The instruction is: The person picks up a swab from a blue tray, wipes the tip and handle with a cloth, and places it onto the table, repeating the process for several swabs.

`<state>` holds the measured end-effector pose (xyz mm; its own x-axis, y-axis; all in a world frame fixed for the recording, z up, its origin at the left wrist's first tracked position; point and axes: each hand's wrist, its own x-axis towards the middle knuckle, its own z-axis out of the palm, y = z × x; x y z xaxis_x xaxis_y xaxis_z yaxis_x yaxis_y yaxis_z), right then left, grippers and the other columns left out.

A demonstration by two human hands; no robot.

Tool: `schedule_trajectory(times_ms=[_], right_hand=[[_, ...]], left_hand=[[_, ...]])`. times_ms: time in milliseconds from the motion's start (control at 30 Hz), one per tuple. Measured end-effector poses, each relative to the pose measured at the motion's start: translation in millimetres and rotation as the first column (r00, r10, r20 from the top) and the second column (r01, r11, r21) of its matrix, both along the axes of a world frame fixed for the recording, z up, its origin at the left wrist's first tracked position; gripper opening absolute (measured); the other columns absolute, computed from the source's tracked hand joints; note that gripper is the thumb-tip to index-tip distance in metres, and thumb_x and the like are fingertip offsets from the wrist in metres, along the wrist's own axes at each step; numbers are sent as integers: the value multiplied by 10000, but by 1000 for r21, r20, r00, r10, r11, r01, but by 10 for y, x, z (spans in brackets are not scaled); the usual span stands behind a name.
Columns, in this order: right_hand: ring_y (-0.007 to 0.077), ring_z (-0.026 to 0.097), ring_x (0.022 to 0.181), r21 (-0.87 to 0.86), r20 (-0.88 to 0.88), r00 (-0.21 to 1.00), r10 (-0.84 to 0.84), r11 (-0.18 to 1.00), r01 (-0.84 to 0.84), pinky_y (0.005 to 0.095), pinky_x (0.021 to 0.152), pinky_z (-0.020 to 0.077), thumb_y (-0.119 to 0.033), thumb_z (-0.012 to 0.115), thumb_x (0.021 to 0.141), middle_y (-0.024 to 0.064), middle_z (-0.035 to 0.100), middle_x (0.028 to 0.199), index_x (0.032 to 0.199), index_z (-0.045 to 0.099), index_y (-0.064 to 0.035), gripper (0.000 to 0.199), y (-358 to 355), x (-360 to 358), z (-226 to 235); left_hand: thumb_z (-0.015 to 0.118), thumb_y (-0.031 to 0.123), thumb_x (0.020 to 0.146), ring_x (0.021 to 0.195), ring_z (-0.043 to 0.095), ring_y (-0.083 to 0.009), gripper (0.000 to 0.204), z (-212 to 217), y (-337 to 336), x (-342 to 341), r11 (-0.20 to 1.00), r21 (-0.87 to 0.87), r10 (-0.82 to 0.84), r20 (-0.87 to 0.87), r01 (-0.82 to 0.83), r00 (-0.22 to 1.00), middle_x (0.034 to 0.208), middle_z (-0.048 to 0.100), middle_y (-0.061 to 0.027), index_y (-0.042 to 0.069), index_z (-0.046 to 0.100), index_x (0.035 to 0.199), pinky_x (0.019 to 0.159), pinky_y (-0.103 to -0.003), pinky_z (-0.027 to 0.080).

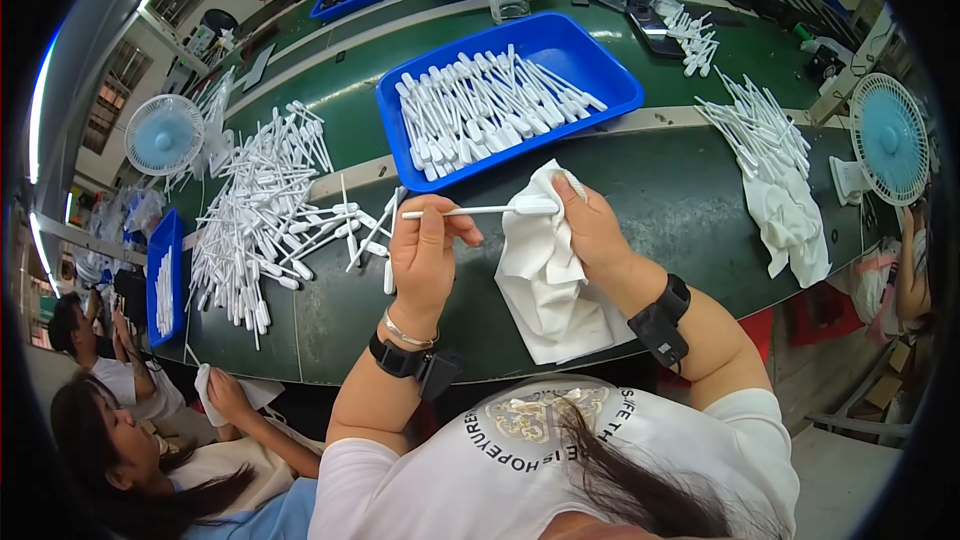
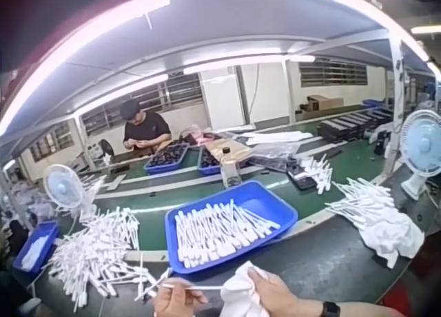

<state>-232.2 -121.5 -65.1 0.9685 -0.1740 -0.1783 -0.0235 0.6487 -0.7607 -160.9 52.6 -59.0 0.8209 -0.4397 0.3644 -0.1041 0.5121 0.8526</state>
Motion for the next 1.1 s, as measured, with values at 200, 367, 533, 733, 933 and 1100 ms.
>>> schedule_trajectory(times_ms=[200,367,533,733,933,1100], right_hand=[[129,594,708,90,-139,986,88,993,-76,262,622,492,-327,480,889,57,602,817,928,566,-35,306,-75,-30,90],[106,584,703,54,-130,902,412,911,-408,246,619,483,-296,506,879,42,603,815,920,588,-33,278,-93,-24,54],[90,575,707,-9,-119,902,416,908,-420,234,615,473,-282,515,876,27,600,820,945,588,-31,271,-43,46,-90],[88,569,695,-88,-187,878,440,883,-461,232,614,468,-290,516,875,20,597,812,954,587,-28,283,-88,-2,15],[79,562,685,-153,-127,874,469,862,-484,229,606,464,-308,518,875,16,599,801,934,589,-27,295,22,-5,-46],[71,555,685,-141,-133,874,467,864,-483,227,604,462,-311,522,874,14,601,801,929,590,-23,300,-26,-32,-121]], left_hand=[[375,152,932,693,569,-186,169,-17,28,-12,996,28,-89,30,88,996,817,574,-108,27,475,985,668,-309,476],[382,147,928,671,575,-195,167,-2,-8,-42,981,32,-193,-6,193,981,801,580,-118,19,478,975,644,-309,483],[402,145,921,621,572,-202,164,416,137,56,977,44,-204,-117,211,972,761,585,-125,11,482,970,601,-303,488],[486,136,861,589,569,-223,140,1063,-610,439,791,415,-55,780,-449,624,759,603,-97,22,555,902,562,-306,482],[491,94,786,771,591,-288,160,515,-1234,1531,484,474,-627,774,-736,87,776,588,-107,76,581,918,638,-363,482],[460,83,804,818,590,-296,210,407,-1416,1596,230,565,-754,619,-792,222,907,604,-150,63,577,977,689,-374,473]])
